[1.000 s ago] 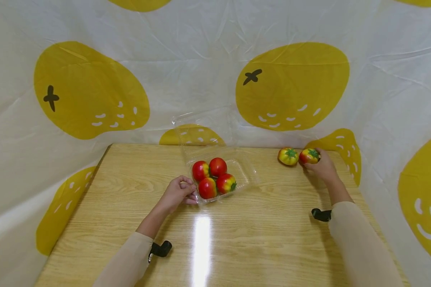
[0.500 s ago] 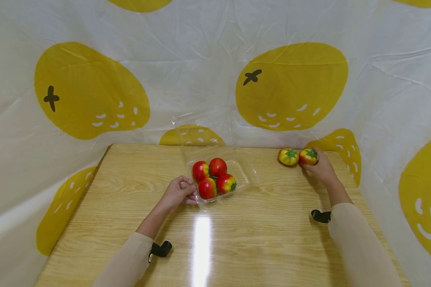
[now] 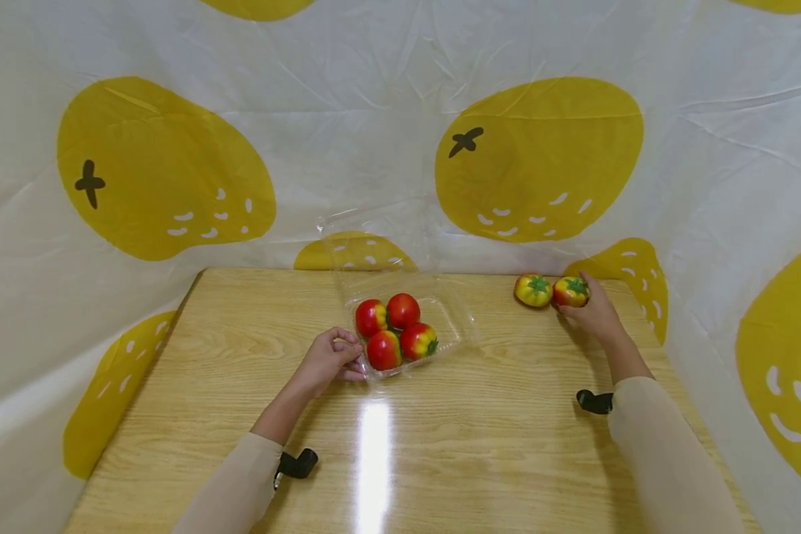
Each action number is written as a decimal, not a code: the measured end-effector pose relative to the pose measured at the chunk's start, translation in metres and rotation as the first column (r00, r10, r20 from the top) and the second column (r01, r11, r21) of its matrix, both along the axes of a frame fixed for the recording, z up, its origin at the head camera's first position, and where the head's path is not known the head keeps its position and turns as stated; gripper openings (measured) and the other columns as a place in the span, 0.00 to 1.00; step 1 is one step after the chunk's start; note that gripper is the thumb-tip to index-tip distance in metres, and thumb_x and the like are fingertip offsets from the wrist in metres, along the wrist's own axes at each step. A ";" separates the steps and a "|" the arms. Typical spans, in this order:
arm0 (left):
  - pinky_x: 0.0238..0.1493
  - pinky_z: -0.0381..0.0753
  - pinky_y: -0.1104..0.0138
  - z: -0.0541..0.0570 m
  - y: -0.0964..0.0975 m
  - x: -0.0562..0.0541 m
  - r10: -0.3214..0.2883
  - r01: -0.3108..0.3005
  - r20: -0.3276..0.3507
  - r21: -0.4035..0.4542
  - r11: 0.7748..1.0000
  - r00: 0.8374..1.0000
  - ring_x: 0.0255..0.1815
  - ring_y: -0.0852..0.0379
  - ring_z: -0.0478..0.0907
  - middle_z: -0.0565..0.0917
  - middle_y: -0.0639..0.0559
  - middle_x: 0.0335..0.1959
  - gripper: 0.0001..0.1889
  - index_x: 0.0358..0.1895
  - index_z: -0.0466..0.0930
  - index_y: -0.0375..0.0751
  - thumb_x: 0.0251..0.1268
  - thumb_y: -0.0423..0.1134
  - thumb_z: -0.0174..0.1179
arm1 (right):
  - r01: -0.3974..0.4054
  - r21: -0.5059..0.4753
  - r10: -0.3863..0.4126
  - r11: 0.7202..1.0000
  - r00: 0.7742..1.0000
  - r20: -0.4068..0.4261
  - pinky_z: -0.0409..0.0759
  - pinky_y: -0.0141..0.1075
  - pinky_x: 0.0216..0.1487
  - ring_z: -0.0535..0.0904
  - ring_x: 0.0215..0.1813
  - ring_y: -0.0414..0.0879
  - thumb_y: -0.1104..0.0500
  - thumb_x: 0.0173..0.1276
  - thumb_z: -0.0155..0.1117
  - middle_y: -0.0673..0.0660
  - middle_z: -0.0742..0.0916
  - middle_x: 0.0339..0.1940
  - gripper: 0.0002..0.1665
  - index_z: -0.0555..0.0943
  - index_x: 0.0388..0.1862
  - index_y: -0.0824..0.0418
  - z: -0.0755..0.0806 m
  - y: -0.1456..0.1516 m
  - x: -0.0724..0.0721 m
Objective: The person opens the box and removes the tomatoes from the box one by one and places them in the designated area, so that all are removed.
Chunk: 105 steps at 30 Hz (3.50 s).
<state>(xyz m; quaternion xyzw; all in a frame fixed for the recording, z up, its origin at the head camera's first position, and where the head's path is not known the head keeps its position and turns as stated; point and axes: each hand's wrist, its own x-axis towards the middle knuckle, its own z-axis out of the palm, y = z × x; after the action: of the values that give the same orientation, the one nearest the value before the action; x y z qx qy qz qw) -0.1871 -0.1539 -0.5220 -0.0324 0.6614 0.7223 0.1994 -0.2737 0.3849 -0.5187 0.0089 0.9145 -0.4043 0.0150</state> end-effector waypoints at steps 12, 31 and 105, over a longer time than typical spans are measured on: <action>0.32 0.92 0.60 0.003 -0.001 0.000 -0.008 0.008 0.009 -0.020 1.000 1.000 0.26 0.54 0.85 0.83 0.46 0.29 0.10 0.52 0.65 0.31 0.77 0.27 0.56 | 0.072 -0.045 -0.072 0.996 0.997 -0.011 0.52 0.71 0.79 0.48 0.80 0.79 0.60 0.72 0.69 0.77 0.44 0.83 0.62 0.34 0.84 0.67 0.004 0.002 0.029; 0.31 0.92 0.60 0.004 -0.002 0.001 -0.012 0.011 0.019 0.012 1.000 1.000 0.25 0.54 0.85 0.84 0.46 0.28 0.09 0.51 0.65 0.32 0.77 0.27 0.55 | 0.013 -0.023 -0.018 1.000 0.974 -0.227 0.50 0.77 0.76 0.48 0.82 0.75 0.51 0.70 0.72 0.71 0.51 0.85 0.60 0.42 0.86 0.60 0.051 -0.046 0.086; 0.31 0.92 0.60 0.003 -0.002 0.000 -0.032 0.032 -0.001 -0.010 0.999 1.000 0.25 0.55 0.85 0.84 0.47 0.27 0.09 0.50 0.65 0.32 0.76 0.26 0.56 | -0.539 0.230 0.511 0.810 0.842 0.172 0.86 0.39 0.51 0.82 0.46 0.44 0.33 0.66 0.70 0.54 0.87 0.49 0.43 0.74 0.65 0.64 0.034 -0.253 0.054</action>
<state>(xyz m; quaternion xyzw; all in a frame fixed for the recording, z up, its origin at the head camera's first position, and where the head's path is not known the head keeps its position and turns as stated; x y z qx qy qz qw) -0.1867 -0.1563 -0.5187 -0.0227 0.6657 0.7156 0.2104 -0.2196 0.1320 -0.4847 -0.2216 0.9254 -0.2550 0.1716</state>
